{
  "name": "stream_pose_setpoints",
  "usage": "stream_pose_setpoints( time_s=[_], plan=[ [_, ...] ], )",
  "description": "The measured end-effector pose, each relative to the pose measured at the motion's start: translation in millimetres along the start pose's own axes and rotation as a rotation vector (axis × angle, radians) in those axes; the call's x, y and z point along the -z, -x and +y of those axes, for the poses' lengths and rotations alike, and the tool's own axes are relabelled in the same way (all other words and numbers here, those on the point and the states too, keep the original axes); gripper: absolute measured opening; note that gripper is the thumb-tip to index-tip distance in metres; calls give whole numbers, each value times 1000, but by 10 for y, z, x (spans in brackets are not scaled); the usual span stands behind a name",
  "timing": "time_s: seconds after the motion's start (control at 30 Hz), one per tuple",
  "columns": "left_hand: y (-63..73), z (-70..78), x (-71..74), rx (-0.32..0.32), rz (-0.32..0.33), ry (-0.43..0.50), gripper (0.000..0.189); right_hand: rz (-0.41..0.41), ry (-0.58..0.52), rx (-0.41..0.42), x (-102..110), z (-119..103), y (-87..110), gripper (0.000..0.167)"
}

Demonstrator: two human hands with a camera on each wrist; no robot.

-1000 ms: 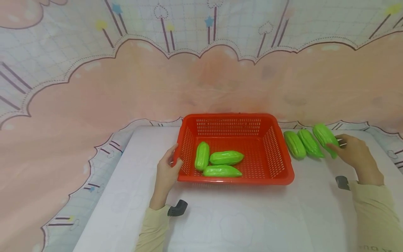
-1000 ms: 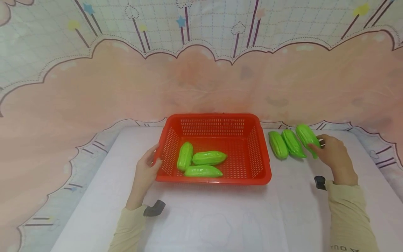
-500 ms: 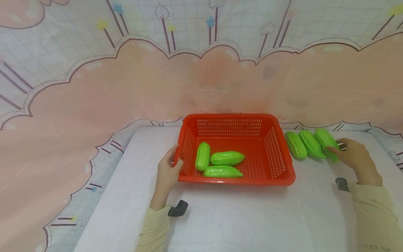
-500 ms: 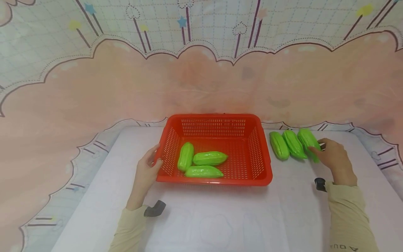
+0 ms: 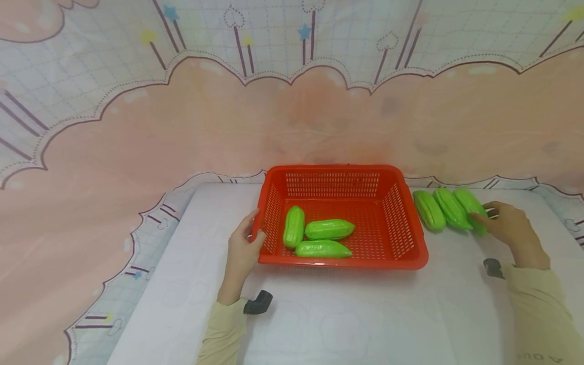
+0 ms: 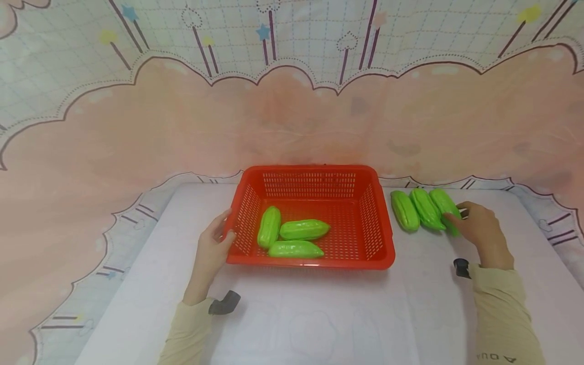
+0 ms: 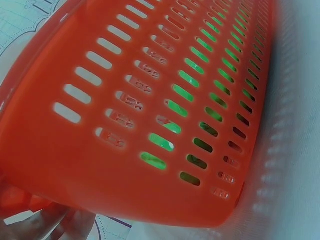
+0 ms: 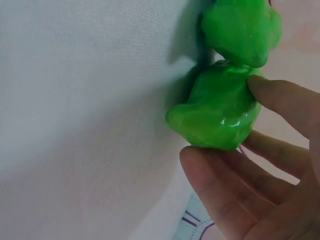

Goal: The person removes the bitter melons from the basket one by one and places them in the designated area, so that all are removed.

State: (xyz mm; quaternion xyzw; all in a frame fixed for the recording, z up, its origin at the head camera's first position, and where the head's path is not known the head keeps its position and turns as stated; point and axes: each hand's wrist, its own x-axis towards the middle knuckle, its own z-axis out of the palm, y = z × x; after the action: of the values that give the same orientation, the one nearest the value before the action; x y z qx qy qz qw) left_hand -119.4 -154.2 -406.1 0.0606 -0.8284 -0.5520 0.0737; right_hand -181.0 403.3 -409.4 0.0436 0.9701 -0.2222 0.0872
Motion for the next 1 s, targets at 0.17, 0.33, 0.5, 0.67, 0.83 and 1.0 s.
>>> stream_pose_setpoints(
  time_s=[0.17,0.33,0.5,0.67,0.83,1.0],
  plan=[
    [0,-1,-5,-18,3,8,56,-3,-8,-13,-7,-2,5,75],
    [5,5,1,-14,-4,8,55,12,-9,-10,-12,-1,3,74],
    [2,0,3,-17,-5,2,55,50,0,30,-10,-11,4,71],
    [-7,-4,-1,-20,-4,-5,55,81,12,63,6,-41,19,69],
    [-8,-7,6,-18,-11,-9,55,101,29,91,41,-109,38,68],
    [-9,-14,12,-18,-16,-5,56,139,36,116,76,-226,76,67]
  ],
)
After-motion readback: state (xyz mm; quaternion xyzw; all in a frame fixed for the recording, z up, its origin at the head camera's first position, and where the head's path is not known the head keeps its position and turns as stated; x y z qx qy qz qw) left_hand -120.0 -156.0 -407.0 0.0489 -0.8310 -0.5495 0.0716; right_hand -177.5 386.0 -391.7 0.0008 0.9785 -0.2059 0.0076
